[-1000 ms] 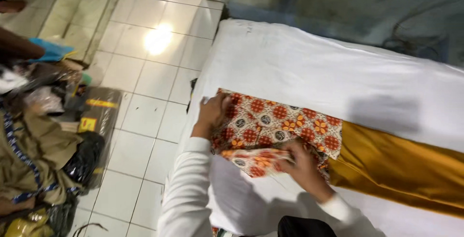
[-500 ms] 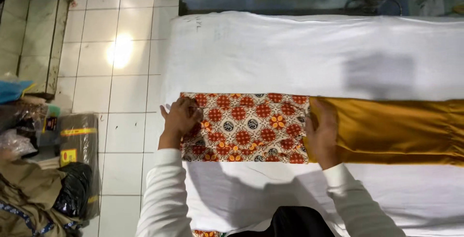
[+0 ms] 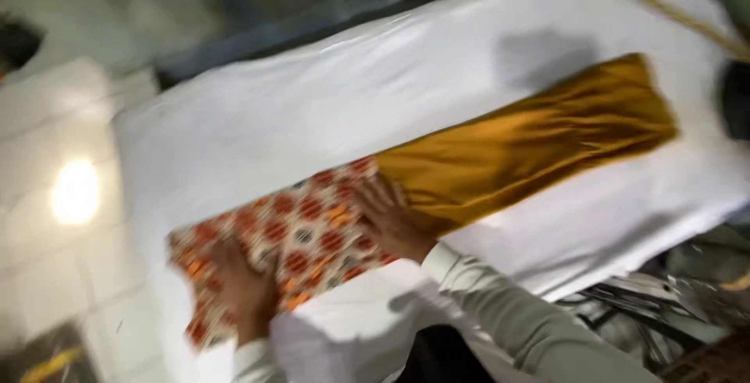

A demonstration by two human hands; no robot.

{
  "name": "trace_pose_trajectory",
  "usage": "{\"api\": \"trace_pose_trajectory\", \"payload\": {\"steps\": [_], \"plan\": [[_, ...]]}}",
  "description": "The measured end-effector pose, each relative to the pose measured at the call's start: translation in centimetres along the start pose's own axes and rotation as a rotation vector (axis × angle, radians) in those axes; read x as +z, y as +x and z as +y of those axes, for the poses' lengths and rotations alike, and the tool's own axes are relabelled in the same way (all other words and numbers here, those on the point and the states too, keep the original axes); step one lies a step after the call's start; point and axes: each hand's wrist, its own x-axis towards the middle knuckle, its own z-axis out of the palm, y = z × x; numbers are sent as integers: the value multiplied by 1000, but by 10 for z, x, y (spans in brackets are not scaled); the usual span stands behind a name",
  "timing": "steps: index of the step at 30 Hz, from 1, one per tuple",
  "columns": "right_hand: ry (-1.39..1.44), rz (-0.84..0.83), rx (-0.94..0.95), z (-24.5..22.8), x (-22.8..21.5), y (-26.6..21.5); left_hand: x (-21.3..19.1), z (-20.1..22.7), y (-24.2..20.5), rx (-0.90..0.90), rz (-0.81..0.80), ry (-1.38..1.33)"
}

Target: The person irons and folds a patterned top and a yellow skirt on a cloth-covered surface. The person uses a steam iron to press the fabric, folds the garment sections neatly, and places them onto a stack of clothing.

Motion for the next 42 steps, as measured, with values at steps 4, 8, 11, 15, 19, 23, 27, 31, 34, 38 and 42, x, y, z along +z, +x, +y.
{"api": "trace_pose_trajectory", "payload": {"steps": [4, 8, 11, 15, 19, 23, 27, 31, 34, 38, 42], "plan": [[330, 349, 62, 58, -58, -48, 12, -14, 8, 139, 110, -30], [1807, 893, 711, 217, -47, -133, 59, 52, 31, 455, 455, 39], [336, 827, 891, 362, -89, -203, 82, 128, 28, 551, 580, 29], [83, 843, 894, 492, -134, -236, 107, 269, 19, 660, 709, 59], [231, 519, 1178, 599, -122, -229, 100, 514, -29, 667, 466, -185], [145, 52, 1230, 589, -164, -202, 167, 652, -46, 844, -81, 67], [157, -88, 1194, 612, -163, -194, 155, 745, -59, 813, -397, 282], [204, -160, 1173, 610, -178, -192, 192, 758, -59, 747, -498, 253], [434, -158, 1069, 637, -167, -199, 198, 759, -56, 737, -489, 181], [1035, -120, 1004, 572, -268, -177, 176, 760, -58, 756, -542, 163], [1437, 11, 1074, 557, -285, -178, 186, 765, -54, 724, -565, 167]]}}
